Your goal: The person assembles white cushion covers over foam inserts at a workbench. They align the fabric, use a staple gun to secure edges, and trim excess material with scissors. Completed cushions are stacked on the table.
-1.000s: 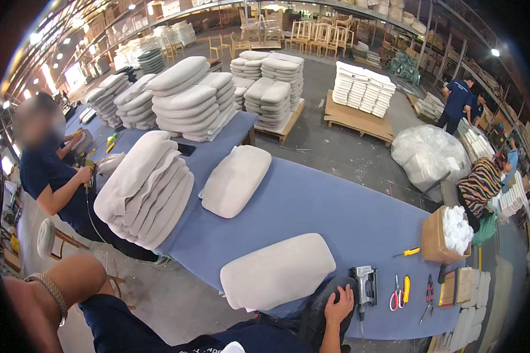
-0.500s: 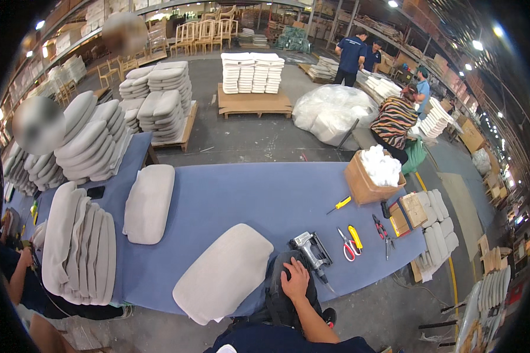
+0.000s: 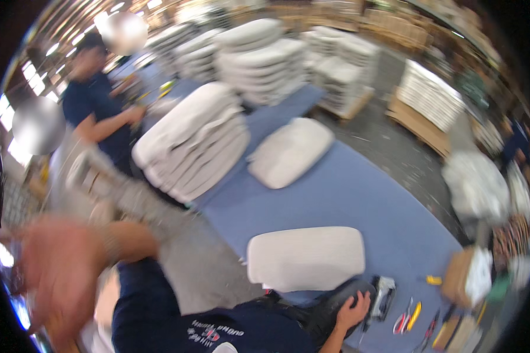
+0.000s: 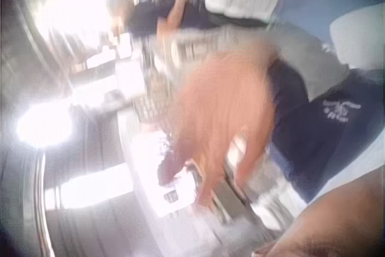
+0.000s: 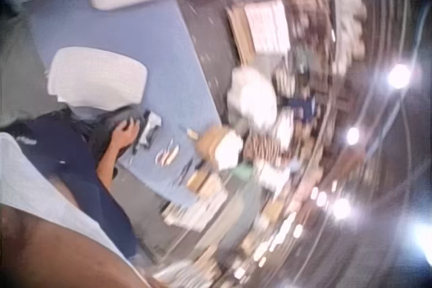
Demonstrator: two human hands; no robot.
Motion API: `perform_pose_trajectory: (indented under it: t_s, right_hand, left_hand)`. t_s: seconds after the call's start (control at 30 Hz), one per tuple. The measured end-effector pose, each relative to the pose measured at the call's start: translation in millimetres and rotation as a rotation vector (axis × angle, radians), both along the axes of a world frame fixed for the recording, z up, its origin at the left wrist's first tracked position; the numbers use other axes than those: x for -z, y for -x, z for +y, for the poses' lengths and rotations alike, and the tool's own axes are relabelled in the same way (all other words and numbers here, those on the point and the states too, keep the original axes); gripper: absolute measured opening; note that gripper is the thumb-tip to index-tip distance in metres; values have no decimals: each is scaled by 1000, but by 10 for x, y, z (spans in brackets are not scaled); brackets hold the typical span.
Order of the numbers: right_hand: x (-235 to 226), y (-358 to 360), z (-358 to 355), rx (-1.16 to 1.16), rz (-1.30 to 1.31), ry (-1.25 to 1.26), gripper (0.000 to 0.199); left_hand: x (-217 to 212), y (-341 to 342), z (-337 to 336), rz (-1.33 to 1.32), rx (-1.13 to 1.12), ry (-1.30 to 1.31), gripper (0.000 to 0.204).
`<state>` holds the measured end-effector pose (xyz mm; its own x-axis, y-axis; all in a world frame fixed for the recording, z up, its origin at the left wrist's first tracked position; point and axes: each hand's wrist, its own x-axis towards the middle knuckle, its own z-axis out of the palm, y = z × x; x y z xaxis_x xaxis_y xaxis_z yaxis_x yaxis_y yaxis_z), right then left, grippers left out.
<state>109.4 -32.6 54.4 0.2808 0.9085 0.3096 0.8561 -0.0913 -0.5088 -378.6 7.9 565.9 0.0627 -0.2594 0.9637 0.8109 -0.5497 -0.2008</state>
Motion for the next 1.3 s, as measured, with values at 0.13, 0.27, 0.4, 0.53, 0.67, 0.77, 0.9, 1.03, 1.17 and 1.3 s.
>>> perform_pose_trajectory:
  t_s: [0.13, 0.27, 0.4, 0.53, 0.67, 0.77, 0.9, 1.03, 1.17, 1.3]
  right_hand:
    - [19, -84, -51, 28, -22, 65, 35]
    - [-36, -51, -50, -34, -37, 108, 35]
    - [34, -383, 6, 174, 165, -7, 33]
    - [318, -790, 170, 395, 408, 190, 39]
    - [361, -1072, 432, 465, 500, 332, 47]
    - [489, -1219, 585, 422, 746, 357, 53]
    - [600, -1199, 658, 505, 808, 286, 54]
    - [977, -1443, 684, 475, 689, 160, 46]
    - [885, -1628, 810, 321, 458, 263, 40]
    - [477, -962, 1405, 167, 457, 270, 39]
  left_hand:
    - [2174, 453, 845, -547, -190, 664, 73]
    - [5387, 397, 146, -968, -595, 1425, 74]
    - [5968, -444, -220, -1446, -655, 1797, 81]
    - [6449, -155, -400, -1764, -588, 1704, 77]
    - [5974, -49, 152, -1763, -540, 1736, 77]
    - [5922, 107, 380, -1924, -655, 1676, 78]
    - [6255, 148, 363, -1850, -807, 1551, 81]
    - [6301, 116, 367, -1943, -730, 1469, 85]
    - [5928, 57, 503, -2084, -747, 1439, 89]
    - [5981, 142, 397, -2170, -856, 1397, 94]
